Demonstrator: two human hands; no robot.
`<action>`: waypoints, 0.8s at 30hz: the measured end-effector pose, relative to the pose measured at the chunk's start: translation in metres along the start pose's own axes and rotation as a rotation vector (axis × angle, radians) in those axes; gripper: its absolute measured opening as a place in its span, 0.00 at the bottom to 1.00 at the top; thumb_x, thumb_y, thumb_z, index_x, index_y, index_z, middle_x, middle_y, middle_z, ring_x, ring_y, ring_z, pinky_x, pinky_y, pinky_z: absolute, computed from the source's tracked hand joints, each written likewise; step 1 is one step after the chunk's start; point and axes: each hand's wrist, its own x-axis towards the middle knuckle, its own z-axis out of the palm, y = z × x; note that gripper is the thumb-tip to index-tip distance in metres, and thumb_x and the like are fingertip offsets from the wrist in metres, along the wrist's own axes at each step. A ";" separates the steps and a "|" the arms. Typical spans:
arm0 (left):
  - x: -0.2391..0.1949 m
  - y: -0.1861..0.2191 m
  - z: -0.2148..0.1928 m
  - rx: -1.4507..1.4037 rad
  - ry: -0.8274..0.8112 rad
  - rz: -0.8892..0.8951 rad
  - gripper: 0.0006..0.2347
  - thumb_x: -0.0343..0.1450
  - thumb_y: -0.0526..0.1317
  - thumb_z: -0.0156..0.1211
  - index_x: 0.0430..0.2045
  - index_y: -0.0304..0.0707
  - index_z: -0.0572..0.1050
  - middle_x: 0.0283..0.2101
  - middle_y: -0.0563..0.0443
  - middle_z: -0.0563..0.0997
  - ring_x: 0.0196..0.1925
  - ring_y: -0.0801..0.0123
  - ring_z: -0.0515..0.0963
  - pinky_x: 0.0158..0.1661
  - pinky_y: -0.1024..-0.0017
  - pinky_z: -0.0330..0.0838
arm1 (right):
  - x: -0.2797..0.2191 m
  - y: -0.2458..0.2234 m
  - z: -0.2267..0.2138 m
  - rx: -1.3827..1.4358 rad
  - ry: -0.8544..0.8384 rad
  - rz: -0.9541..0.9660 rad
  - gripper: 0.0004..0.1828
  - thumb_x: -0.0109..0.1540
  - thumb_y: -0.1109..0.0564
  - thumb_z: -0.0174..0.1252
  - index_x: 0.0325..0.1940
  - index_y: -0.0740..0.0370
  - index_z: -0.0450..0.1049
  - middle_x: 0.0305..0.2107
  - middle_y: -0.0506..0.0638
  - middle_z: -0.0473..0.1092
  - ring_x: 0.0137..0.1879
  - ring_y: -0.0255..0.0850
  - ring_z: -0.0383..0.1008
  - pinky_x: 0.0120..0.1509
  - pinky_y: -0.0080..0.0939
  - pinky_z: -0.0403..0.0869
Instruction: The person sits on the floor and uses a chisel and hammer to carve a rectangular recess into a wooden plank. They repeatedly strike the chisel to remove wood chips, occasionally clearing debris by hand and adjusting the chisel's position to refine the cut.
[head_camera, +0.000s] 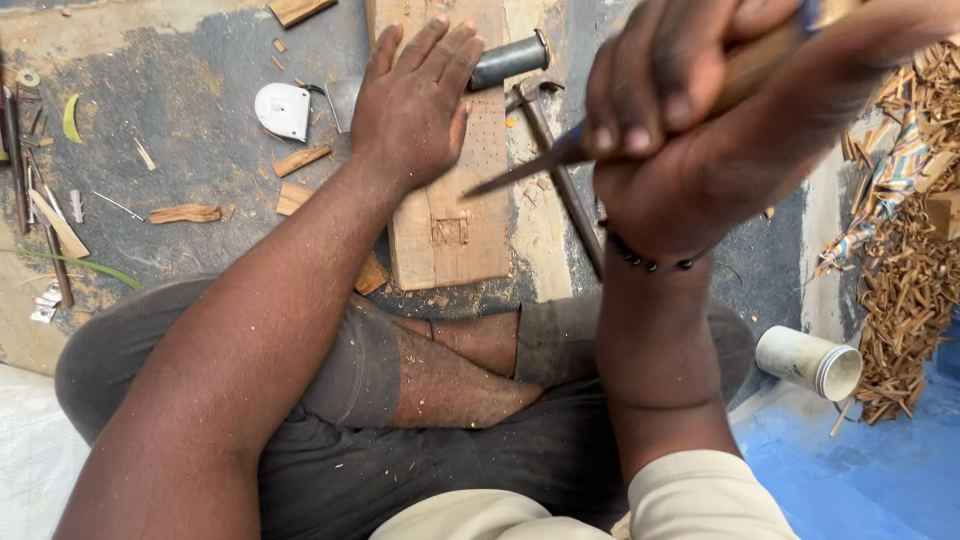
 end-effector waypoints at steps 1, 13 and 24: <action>-0.001 0.000 0.000 -0.015 -0.011 -0.005 0.26 0.77 0.44 0.54 0.72 0.41 0.59 0.74 0.47 0.63 0.77 0.59 0.56 0.73 0.49 0.40 | -0.002 0.005 0.000 -0.035 -0.017 -0.029 0.23 0.75 0.36 0.49 0.47 0.59 0.67 0.22 0.45 0.58 0.20 0.30 0.58 0.24 0.32 0.60; 0.000 0.005 -0.007 0.005 -0.023 -0.017 0.27 0.74 0.42 0.54 0.71 0.42 0.58 0.74 0.48 0.62 0.76 0.60 0.56 0.72 0.50 0.40 | -0.010 0.085 0.006 -0.351 0.024 -0.059 0.16 0.75 0.45 0.54 0.45 0.58 0.63 0.19 0.44 0.65 0.21 0.32 0.67 0.21 0.33 0.69; 0.004 0.006 -0.007 -0.087 -0.002 -0.002 0.27 0.75 0.42 0.57 0.71 0.41 0.59 0.75 0.49 0.64 0.78 0.59 0.56 0.74 0.50 0.41 | -0.015 0.075 0.007 -0.515 0.169 -0.057 0.15 0.76 0.46 0.56 0.49 0.57 0.62 0.25 0.46 0.63 0.28 0.34 0.64 0.31 0.36 0.66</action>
